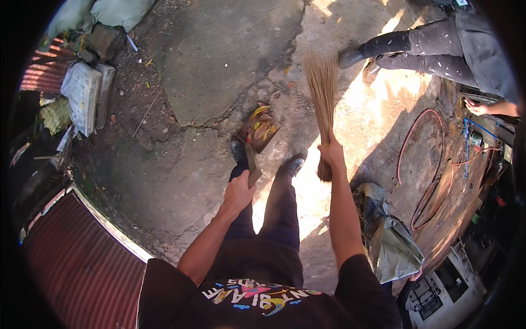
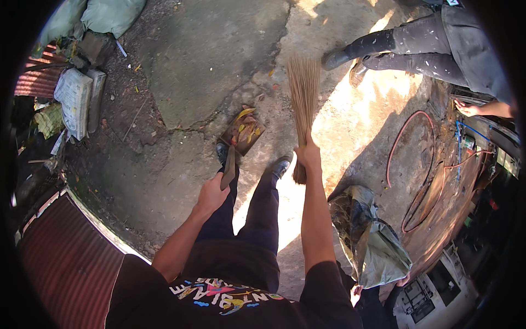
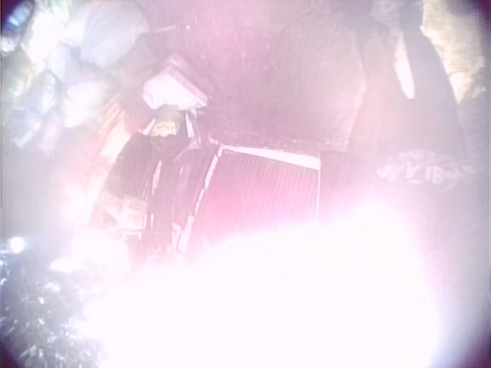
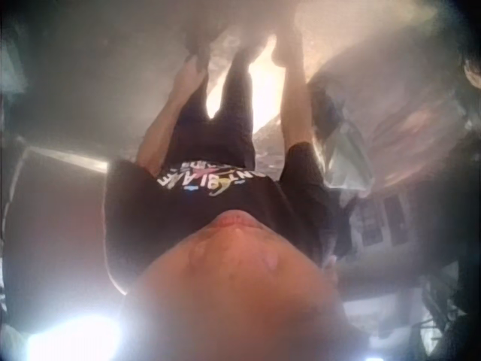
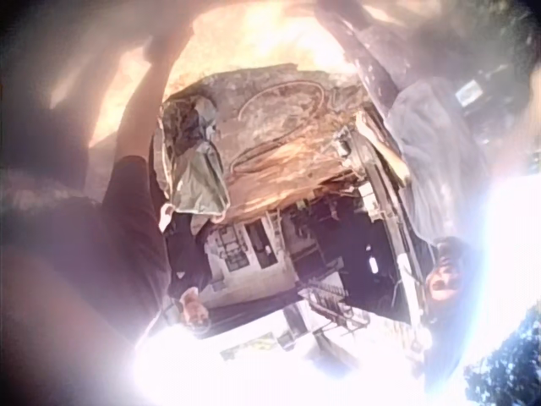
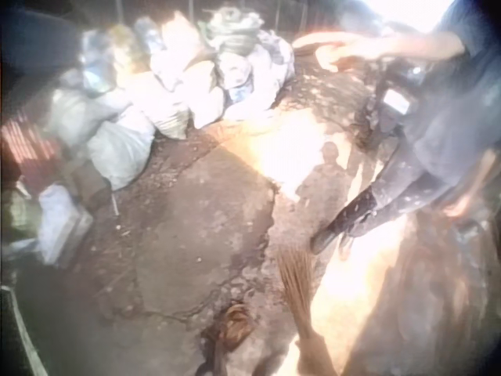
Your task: The person sweeps a pile of leaves and debris on a concrete floor using a broom and dustpan. Another person holds a large green bag open while the person transfers the swept debris into it.
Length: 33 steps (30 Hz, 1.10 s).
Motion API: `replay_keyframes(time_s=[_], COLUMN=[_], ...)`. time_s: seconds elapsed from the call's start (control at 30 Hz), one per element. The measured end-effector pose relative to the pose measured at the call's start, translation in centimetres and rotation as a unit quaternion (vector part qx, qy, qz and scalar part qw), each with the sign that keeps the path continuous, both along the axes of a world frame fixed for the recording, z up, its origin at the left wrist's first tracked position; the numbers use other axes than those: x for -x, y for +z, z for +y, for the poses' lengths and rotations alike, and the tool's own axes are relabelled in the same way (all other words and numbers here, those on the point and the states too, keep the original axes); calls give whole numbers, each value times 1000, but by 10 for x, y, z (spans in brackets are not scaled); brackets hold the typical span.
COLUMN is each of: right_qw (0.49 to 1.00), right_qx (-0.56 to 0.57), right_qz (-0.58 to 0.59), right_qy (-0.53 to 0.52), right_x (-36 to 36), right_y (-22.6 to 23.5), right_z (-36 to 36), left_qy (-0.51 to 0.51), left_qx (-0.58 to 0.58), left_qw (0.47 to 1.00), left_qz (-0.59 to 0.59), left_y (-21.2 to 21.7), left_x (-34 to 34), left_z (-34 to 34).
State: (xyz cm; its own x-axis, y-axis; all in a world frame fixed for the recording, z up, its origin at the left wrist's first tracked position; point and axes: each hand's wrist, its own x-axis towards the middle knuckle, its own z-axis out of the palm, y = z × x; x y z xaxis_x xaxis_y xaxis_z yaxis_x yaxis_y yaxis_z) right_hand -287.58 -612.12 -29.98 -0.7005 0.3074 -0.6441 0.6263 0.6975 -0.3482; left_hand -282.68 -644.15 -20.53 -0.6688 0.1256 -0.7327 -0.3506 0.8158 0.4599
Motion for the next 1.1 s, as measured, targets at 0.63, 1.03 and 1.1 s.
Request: replay_keyframes(time_s=[0.63, 1.03, 1.1], right_qw=[953, 997, 999], right_qx=[96, 13, -4], right_qz=[-256, -72, -37], right_qy=[127, -39, -40], right_x=[-100, -40, -35], right_y=[38, 35, 5], right_z=[-55, -5, 1], left_qy=[-6, 2, 8], left_qx=[30, 35, 41], left_qw=[999, 998, 998], left_qz=[-28, -42, -45], left_y=[1, -3, -10], left_x=[14, 0, -8], left_z=[3, -17, -25])
